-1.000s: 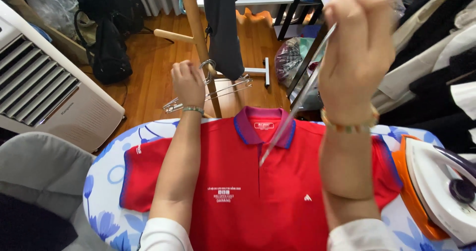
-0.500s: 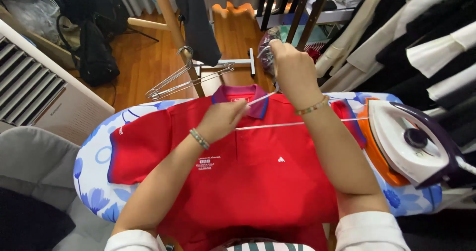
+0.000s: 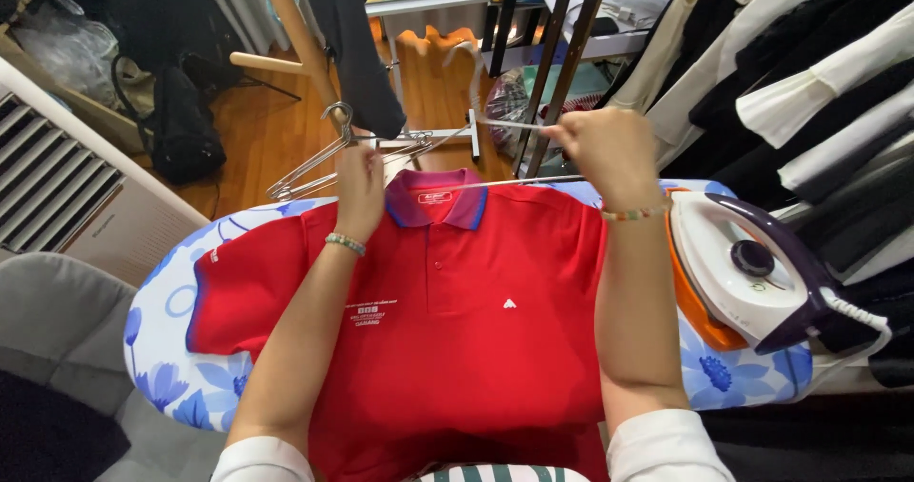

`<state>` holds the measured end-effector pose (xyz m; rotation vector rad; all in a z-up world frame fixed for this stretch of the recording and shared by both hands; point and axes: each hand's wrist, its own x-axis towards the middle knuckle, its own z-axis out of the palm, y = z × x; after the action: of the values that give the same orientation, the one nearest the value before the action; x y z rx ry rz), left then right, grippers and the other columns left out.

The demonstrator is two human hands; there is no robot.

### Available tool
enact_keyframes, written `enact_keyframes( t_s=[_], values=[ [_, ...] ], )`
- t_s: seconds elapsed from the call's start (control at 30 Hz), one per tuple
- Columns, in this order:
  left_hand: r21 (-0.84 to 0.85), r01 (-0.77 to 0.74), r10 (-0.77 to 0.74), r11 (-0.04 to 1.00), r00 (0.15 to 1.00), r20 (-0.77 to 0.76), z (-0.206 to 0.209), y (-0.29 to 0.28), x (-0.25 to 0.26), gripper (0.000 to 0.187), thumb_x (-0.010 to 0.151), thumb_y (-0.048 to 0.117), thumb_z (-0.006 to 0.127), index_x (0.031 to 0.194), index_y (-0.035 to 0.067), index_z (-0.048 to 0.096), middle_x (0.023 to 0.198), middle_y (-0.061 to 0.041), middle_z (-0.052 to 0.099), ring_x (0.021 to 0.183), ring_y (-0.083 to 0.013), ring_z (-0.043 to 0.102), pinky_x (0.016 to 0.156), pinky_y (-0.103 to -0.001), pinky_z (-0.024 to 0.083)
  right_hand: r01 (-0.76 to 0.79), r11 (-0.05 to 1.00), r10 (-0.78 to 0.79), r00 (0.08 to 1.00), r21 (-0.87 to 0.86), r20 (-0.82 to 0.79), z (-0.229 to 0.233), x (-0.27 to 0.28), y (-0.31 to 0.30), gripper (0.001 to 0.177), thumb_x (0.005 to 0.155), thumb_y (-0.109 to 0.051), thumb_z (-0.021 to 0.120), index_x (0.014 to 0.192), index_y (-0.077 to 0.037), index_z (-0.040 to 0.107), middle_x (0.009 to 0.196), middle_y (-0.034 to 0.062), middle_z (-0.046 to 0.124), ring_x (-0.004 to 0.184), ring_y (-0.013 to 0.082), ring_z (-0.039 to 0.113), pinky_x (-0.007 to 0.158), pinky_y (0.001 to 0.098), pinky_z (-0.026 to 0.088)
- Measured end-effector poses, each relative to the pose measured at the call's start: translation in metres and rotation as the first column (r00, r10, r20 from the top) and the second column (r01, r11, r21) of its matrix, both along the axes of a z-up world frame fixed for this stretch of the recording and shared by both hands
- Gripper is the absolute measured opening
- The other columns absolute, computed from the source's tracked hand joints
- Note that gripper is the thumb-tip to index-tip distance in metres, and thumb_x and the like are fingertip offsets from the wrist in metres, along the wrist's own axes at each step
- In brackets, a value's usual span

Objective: Ironing a red polo shirt on an ironing board and then placing it on a hanger.

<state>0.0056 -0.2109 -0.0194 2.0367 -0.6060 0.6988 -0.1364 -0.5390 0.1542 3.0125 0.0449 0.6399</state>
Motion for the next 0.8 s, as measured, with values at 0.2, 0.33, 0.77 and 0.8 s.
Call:
enact_keyframes(
  t_s=[0.2,0.33,0.77,0.8],
  values=[
    [0.412,-0.022,0.271,0.911,0.785,-0.557,0.029,-0.022,-0.036,0.054,0.090,0.051,0.068,0.117,0.012,0.042,0.109,-0.019,0.071,0.109,-0.0382,0.068,0.094,-0.051,0.051,0.192,0.980,-0.189,0.981,-0.054,0.052,-0.006,-0.011,-0.038,0.041,0.106,-0.053,0.058,0.075,-0.032,0.074,0.059,-0.0044,0.066,0.062,0.0224,0.069,0.060,0.0317,0.051],
    [0.576,-0.019,0.379,0.817,0.771,-0.512,0.023,-0.039,-0.021,0.058,0.089,0.042,0.066,0.128,0.008,0.039,0.111,-0.020,0.072,0.110,-0.0386,0.068,0.095,-0.053,0.050,0.124,0.990,-0.120,0.991,0.060,-0.062,-0.002,-0.009,-0.039,0.038,0.107,-0.043,0.059,0.080,-0.026,0.078,0.066,0.0003,0.071,0.064,0.0222,0.070,0.064,0.0327,0.054],
    [0.391,0.026,0.198,0.920,0.829,-0.523,0.078,-0.029,-0.038,0.024,0.091,0.020,0.058,0.111,0.011,0.047,0.097,-0.021,0.070,0.103,-0.0446,0.068,0.091,-0.053,0.050,-0.112,0.942,0.165,0.975,0.316,-0.148,-0.022,0.021,0.000,0.035,0.099,-0.040,0.061,0.079,-0.016,0.076,0.072,0.0140,0.072,0.079,0.0439,0.068,0.073,0.0491,0.052],
    [0.355,0.031,0.170,0.934,0.837,-0.520,0.085,-0.026,-0.041,0.023,0.092,0.018,0.058,0.111,0.011,0.048,0.094,-0.021,0.070,0.103,-0.0442,0.067,0.091,-0.053,0.050,-0.175,0.908,0.244,0.960,0.380,-0.140,-0.028,0.025,0.010,0.035,0.097,-0.040,0.061,0.078,-0.014,0.075,0.073,0.0152,0.072,0.081,0.0460,0.068,0.076,0.0515,0.052]
  ],
)
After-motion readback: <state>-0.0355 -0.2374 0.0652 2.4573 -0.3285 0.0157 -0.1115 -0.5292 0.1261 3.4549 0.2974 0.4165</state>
